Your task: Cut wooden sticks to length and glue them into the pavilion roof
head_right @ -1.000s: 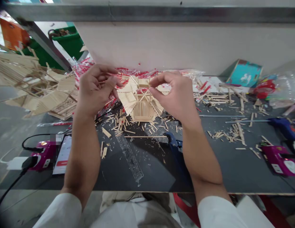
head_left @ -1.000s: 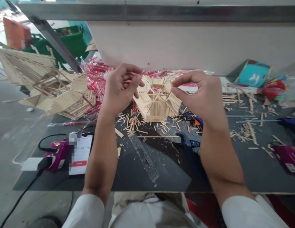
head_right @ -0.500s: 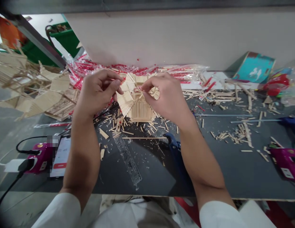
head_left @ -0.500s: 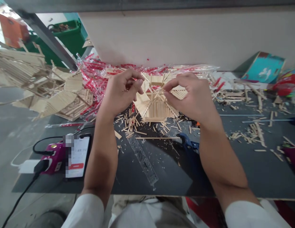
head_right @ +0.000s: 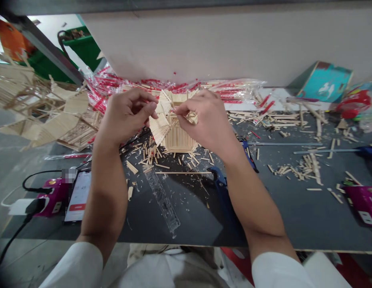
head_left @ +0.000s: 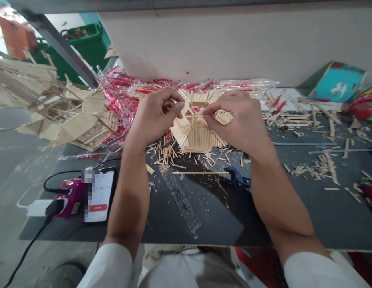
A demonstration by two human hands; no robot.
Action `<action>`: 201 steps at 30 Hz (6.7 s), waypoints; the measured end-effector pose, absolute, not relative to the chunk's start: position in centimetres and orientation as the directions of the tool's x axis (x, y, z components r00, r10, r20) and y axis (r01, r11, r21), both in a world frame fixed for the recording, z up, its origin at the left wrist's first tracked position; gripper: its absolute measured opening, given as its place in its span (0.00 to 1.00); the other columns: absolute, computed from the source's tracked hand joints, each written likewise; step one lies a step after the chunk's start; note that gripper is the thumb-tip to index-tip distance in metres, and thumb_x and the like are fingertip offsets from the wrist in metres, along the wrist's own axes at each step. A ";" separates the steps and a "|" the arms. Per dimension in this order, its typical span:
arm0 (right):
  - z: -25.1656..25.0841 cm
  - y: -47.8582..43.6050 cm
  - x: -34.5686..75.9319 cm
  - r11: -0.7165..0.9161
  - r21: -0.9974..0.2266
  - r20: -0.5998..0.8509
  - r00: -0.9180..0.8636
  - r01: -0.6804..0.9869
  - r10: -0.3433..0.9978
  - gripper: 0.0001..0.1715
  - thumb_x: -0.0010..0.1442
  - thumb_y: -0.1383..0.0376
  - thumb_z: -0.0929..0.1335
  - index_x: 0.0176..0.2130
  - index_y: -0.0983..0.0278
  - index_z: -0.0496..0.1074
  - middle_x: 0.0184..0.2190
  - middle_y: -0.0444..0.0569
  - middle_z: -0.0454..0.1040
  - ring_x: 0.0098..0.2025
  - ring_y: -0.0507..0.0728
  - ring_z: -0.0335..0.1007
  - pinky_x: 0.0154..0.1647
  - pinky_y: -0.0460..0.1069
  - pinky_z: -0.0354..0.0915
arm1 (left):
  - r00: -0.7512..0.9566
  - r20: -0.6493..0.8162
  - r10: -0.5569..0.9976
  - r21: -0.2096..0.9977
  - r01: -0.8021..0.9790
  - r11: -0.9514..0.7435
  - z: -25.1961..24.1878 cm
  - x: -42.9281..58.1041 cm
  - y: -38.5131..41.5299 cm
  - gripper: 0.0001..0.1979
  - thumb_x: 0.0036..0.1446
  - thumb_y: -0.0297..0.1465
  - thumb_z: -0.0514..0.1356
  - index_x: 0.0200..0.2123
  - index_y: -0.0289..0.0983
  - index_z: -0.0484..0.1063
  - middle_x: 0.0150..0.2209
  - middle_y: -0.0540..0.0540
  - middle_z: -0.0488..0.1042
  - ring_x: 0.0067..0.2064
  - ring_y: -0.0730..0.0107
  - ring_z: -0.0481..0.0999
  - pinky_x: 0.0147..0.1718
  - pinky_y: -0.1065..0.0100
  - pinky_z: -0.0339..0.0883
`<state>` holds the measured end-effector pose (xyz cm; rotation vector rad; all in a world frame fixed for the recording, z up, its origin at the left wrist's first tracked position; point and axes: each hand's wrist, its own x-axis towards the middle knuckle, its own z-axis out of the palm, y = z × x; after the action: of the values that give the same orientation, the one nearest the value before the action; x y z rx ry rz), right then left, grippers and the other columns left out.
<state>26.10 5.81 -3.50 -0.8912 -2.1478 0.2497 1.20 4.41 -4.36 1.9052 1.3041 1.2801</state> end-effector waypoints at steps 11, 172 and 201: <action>-4.1 6.0 25.5 0.725 -0.380 0.624 -0.419 0.574 0.659 0.06 0.61 0.68 0.76 0.36 0.56 0.80 0.36 0.46 0.85 0.45 0.67 0.78 0.60 0.69 0.65 | 0.109 0.400 0.910 0.807 0.428 -0.406 -4.5 1.1 4.5 0.04 0.65 0.32 0.68 0.43 0.40 0.81 0.29 0.49 0.81 0.25 0.72 0.76 0.27 0.69 0.76; -3.7 6.5 27.6 0.578 -0.576 0.414 -0.403 0.579 0.816 0.22 0.57 0.74 0.74 0.49 0.55 0.75 0.42 0.46 0.86 0.49 0.67 0.84 0.60 0.64 0.72 | 0.340 0.538 0.772 0.224 0.825 -0.519 -4.8 5.8 3.4 0.04 0.72 0.30 0.65 0.47 0.43 0.75 0.53 0.46 0.77 0.43 0.65 0.75 0.41 0.62 0.67; -4.2 6.5 26.5 0.663 -0.500 0.471 -0.468 0.556 0.748 0.04 0.68 0.62 0.73 0.44 0.54 0.81 0.49 0.53 0.83 0.56 0.71 0.77 0.64 0.68 0.67 | 0.376 0.459 0.805 0.310 0.781 -0.542 -3.2 2.7 2.9 0.09 0.70 0.33 0.64 0.52 0.43 0.78 0.54 0.42 0.78 0.50 0.57 0.80 0.41 0.59 0.76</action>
<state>26.47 6.47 -4.21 -1.0029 -2.1982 0.3635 2.75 2.95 -3.16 2.5714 1.4827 0.8950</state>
